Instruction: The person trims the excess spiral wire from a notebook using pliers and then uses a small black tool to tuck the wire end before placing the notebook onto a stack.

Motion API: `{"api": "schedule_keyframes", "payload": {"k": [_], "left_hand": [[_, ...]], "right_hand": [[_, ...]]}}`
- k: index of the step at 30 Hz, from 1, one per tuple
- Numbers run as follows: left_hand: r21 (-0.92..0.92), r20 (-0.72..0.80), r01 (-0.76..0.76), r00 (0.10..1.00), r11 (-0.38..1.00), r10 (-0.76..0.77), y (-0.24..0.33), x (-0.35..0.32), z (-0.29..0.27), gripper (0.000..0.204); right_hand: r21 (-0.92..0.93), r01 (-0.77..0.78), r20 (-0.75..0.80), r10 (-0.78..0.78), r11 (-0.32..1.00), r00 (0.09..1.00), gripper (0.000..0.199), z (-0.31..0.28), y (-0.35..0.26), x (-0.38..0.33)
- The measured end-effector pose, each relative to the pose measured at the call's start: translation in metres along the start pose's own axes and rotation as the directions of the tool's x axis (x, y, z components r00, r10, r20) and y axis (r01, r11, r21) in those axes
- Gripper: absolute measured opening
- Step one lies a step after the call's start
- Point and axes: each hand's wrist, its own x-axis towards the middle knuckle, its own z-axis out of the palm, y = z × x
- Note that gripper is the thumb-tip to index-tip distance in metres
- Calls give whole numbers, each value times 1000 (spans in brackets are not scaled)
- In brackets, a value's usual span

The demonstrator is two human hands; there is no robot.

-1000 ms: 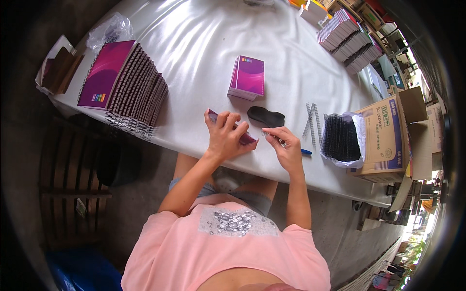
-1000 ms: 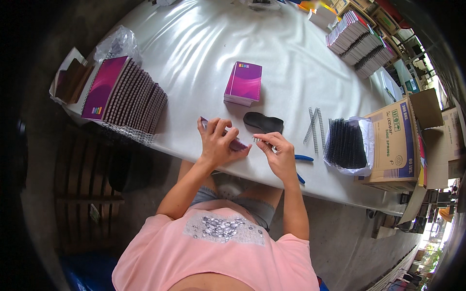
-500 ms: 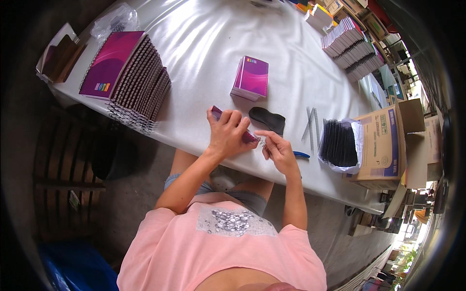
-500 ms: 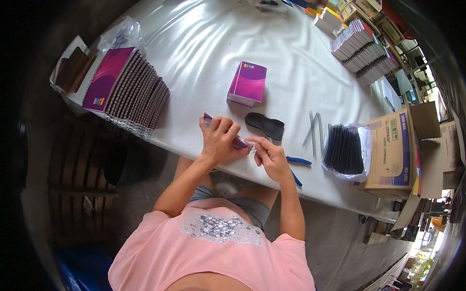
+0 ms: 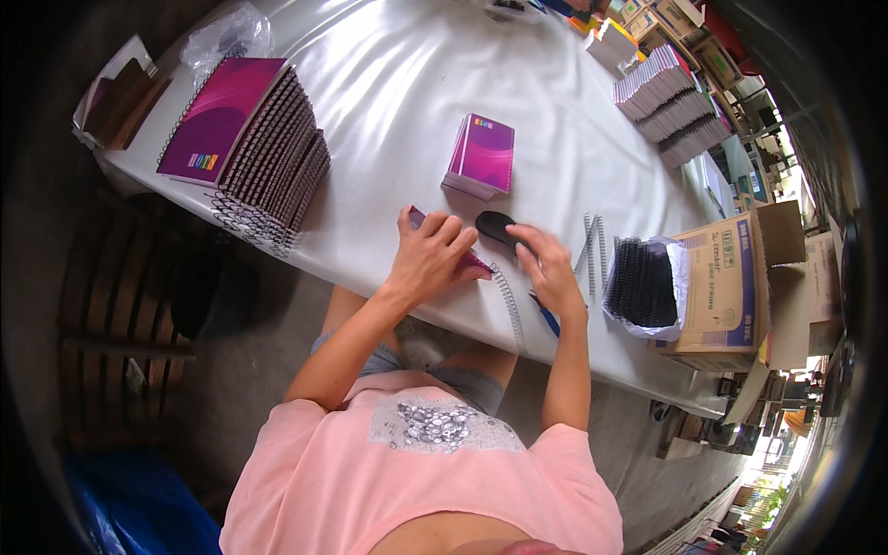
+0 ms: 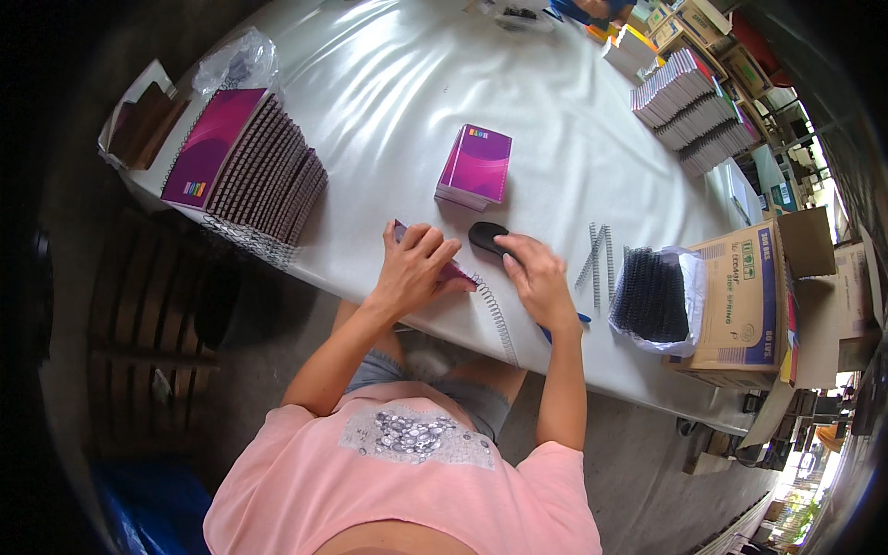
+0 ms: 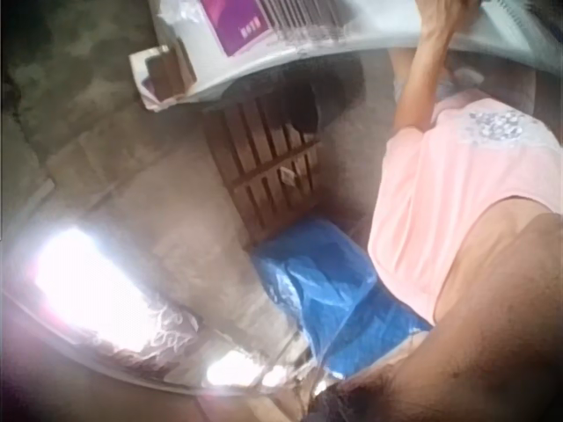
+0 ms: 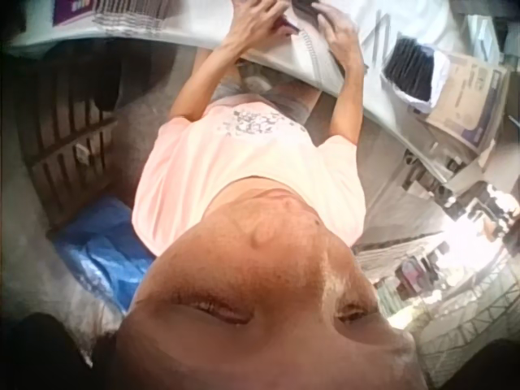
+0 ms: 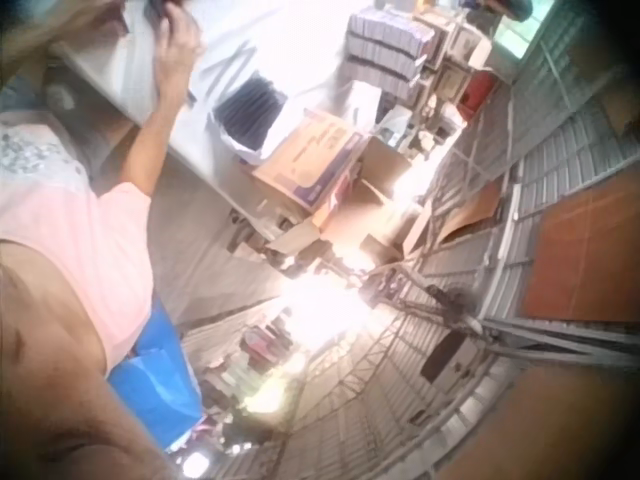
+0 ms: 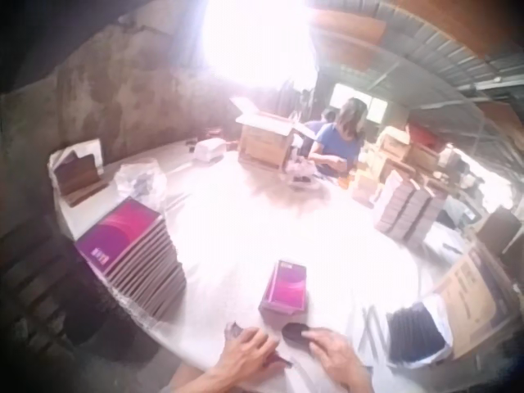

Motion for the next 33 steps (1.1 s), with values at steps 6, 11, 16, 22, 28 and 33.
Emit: {"api": "schedule_keyframes", "payload": {"k": [6, 11, 16, 22, 28, 33], "left_hand": [[-164, -85, -1, 996, 987, -13, 0, 3, 1, 50], [-194, -18, 8, 1000, 981, -12, -5, 1, -3, 48], [-221, -5, 16, 1000, 975, -18, -5, 6, -5, 49], [-198, -24, -19, 1000, 980, 15, -6, 7, -1, 48], [-194, 26, -1, 1000, 981, 6, -6, 11, -5, 50], [-244, -20, 26, 999, 969, -32, -10, 10, -10, 55]], "right_hand": [[-456, 40, -152, -122, 889, 981, 45, 11, 41, 18], [965, 94, -82, -59, 245, 995, 33, 20, 20, 7], [771, -103, 90, 52, 628, 995, 26, 15, 15, 10], [358, -148, -53, 178, 922, 983, 28, 9, 12, 16], [499, -3, -72, 45, 867, 996, 34, 15, 4, 11], [658, 198, -172, -112, 727, 979, 33, 22, 7, 10]]}}
